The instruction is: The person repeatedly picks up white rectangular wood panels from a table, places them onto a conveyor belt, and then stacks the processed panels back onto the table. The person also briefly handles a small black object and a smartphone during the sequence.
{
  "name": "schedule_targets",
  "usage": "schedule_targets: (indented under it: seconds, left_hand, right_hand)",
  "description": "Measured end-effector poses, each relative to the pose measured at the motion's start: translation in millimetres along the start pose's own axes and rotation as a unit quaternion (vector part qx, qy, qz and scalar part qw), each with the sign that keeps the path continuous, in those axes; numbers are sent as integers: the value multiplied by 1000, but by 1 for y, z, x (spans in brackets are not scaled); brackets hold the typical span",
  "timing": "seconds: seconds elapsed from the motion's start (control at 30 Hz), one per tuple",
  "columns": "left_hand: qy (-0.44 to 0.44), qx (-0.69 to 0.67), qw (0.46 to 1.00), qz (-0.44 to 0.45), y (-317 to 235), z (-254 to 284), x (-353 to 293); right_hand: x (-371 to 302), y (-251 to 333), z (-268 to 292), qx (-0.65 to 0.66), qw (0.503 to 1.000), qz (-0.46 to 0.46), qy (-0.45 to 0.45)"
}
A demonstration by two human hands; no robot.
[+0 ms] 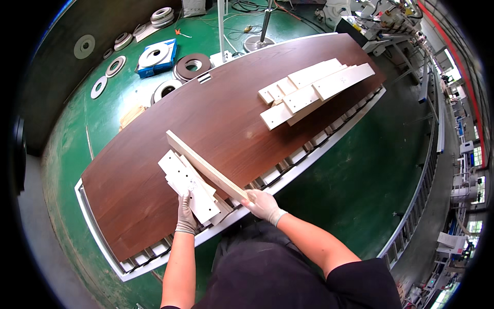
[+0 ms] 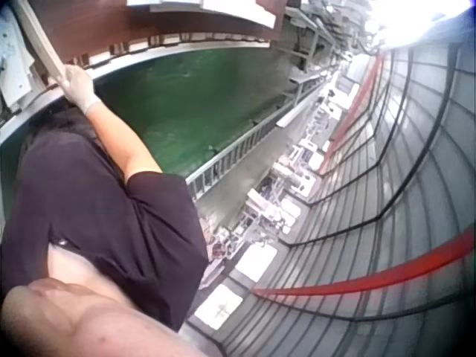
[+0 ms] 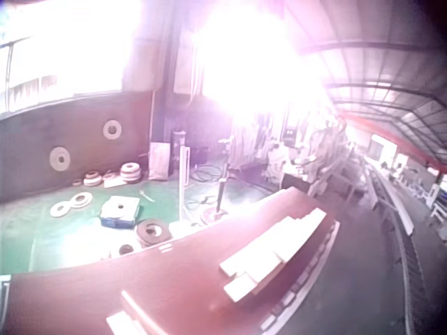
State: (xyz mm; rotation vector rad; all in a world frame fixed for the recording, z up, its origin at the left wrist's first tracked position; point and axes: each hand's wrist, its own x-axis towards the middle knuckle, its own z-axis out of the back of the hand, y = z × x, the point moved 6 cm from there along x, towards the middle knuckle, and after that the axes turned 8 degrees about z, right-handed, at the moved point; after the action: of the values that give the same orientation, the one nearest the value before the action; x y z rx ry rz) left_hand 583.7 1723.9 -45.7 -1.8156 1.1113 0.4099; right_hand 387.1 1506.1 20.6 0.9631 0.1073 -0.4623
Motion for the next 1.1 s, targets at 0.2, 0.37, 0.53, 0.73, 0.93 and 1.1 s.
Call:
schedule_targets:
  seconds: [0.2, 0.37, 0.53, 0.73, 0.93, 1.1]
  left_hand:
    - [57, 55, 997, -14, -9, -41, 56]
    - [85, 80, 992, 37, -1, -79, 74]
    - [72, 75, 994, 29, 47, -134, 57]
    - [37, 49, 997, 37, 97, -157, 50]
    - [-17, -15, 1000, 21, 119, -183, 26]
    - [-21, -56, 997, 56, 143, -195, 32]
  right_hand:
    - [-60, -50, 46, 29, 995, -53, -83]
    - [-76, -105, 67, 64, 990, -83, -98]
    - [-60, -144, 75, 196, 969, -29, -148]
    - [-23, -132, 140, 39, 993, 33, -109]
    - [8, -147, 150, -15, 997, 53, -50]
    - [13, -139, 133, -54, 996, 44, 48]
